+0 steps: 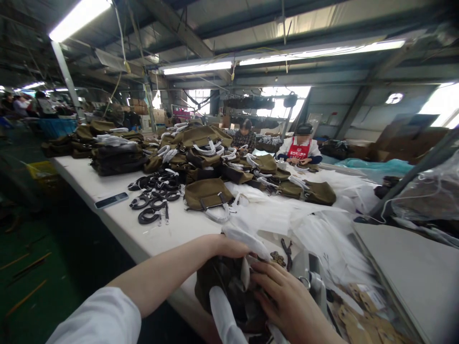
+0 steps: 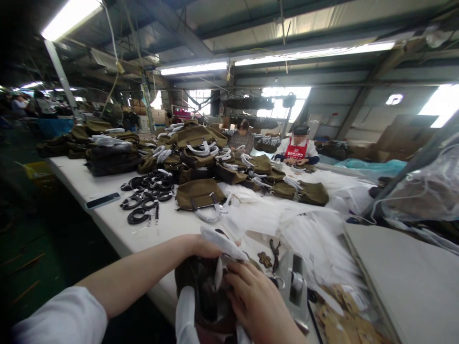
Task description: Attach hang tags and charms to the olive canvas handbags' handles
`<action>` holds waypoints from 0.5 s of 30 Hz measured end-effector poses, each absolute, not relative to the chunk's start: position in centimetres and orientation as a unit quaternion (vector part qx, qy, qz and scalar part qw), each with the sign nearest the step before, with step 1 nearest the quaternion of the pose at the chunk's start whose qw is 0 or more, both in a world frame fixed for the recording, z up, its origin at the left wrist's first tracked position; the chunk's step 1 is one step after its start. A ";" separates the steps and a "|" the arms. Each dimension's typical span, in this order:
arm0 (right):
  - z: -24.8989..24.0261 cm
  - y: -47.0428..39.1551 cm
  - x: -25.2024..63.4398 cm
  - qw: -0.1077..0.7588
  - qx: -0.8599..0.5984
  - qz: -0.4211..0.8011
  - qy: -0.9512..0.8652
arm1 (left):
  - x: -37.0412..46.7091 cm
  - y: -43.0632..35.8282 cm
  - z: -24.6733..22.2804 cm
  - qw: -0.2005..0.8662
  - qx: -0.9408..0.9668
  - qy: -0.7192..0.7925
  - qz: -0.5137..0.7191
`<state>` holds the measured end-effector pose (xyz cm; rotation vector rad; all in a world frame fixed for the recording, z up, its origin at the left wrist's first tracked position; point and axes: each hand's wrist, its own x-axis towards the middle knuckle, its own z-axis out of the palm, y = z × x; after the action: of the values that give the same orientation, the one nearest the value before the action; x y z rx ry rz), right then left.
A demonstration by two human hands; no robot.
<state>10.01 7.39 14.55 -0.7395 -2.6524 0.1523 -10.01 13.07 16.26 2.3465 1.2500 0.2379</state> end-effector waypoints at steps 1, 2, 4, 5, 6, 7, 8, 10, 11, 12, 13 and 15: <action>15.1 7.6 9.5 0.152 -0.278 0.064 -0.946 | -10.2 12.5 16.6 0.223 0.857 0.458 0.076; 15.6 7.7 9.1 0.118 -0.291 0.070 -0.947 | -10.5 11.9 17.0 0.210 0.859 0.463 0.064; 16.2 8.0 8.3 0.074 -0.307 0.070 -0.946 | -11.2 10.5 17.7 0.181 0.860 0.475 0.051; 16.2 8.2 8.1 0.063 -0.311 0.064 -0.946 | -11.6 9.8 17.9 0.161 0.861 0.480 0.044; 16.1 8.4 7.9 0.056 -0.316 0.053 -0.946 | -12.0 9.1 17.9 0.140 0.863 0.484 0.030; 15.8 8.6 7.9 0.048 -0.322 0.035 -0.945 | -12.5 8.5 17.8 0.117 0.864 0.489 0.009; 15.3 8.8 8.0 0.037 -0.329 0.012 -0.944 | -12.9 8.0 17.5 0.094 0.864 0.495 -0.015; 14.1 9.3 8.3 0.015 -0.340 -0.041 -0.939 | -13.8 7.4 16.8 0.062 0.862 0.501 -0.047; 13.5 9.6 8.5 0.009 -0.345 -0.062 -0.936 | -14.2 7.2 16.4 0.055 0.863 0.499 -0.051; 12.9 9.9 8.8 0.008 -0.350 -0.074 -0.934 | -14.6 7.1 16.1 0.053 0.867 0.493 -0.049; 12.4 10.2 9.0 0.012 -0.351 -0.075 -0.933 | -14.9 7.1 16.0 0.055 0.872 0.484 -0.043; 12.0 10.7 9.6 0.030 -0.349 -0.051 -0.935 | -15.5 6.9 16.2 0.071 0.886 0.457 -0.013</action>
<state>9.58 10.72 12.02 -1.0747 -2.8838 -0.1581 -15.50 6.88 16.23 2.6653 1.3746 -0.0386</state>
